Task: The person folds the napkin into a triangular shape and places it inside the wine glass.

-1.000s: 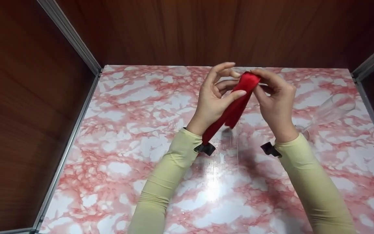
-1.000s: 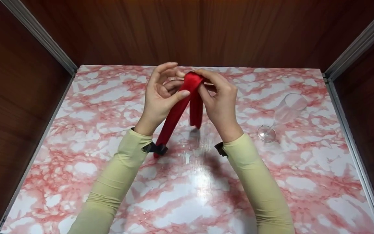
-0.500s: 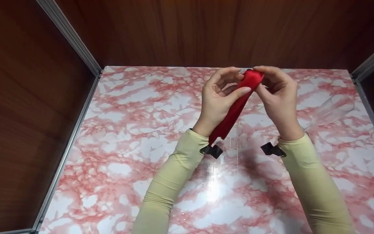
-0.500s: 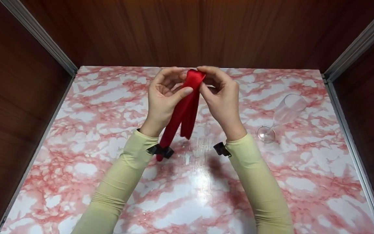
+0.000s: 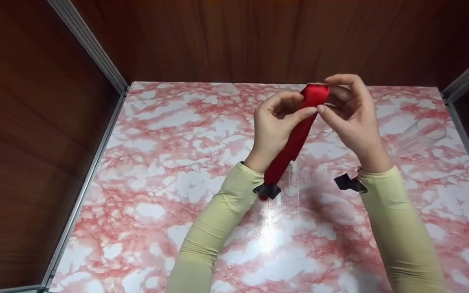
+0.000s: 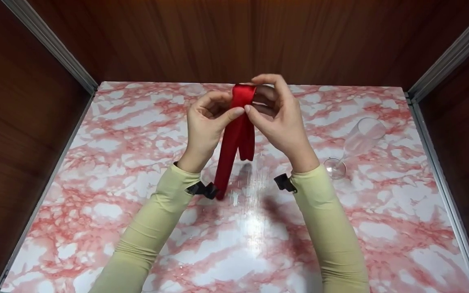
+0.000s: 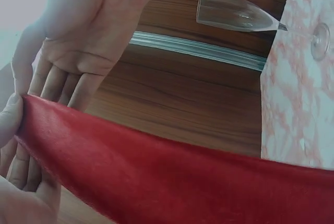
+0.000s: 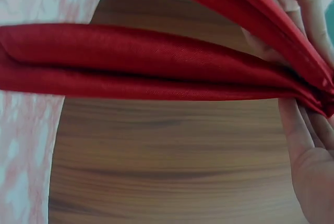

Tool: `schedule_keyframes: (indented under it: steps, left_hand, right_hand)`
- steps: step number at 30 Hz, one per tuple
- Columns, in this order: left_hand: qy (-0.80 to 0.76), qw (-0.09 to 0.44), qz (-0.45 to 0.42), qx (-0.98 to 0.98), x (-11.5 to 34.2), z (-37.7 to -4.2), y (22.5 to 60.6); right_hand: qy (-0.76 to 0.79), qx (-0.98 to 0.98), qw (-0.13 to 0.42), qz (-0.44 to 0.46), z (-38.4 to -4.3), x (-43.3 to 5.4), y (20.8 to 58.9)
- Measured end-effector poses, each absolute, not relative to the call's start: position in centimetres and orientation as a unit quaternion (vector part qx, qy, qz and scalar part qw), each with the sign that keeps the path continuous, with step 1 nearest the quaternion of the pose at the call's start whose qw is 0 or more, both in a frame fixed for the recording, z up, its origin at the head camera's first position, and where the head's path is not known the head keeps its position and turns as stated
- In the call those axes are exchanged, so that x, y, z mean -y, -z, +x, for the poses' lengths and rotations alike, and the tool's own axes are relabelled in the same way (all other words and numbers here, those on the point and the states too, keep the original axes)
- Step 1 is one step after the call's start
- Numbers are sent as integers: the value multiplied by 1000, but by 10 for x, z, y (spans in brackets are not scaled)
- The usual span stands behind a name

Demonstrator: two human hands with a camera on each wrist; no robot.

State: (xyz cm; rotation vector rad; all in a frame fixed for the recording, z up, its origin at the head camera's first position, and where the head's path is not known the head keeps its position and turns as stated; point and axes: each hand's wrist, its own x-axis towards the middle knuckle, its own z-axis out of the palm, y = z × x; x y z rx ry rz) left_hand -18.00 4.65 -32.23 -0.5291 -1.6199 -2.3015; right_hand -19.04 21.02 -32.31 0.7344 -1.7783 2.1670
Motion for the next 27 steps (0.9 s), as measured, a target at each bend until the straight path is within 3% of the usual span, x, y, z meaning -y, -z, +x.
schedule_keyframes:
  steps: [9,20,27]
  left_hand:
    - [809,152,-162,544,-57,-190,340]
    - [809,118,-176,548,-51,-183,328]
    - [778,65,-212,588,-46,-186,327]
  right_hand:
    - [-679,673,88,279,-181,-209,311]
    - [-608,732,167,257,-183,-208,319]
    - [-569,757,198,254,-184,-209,323]
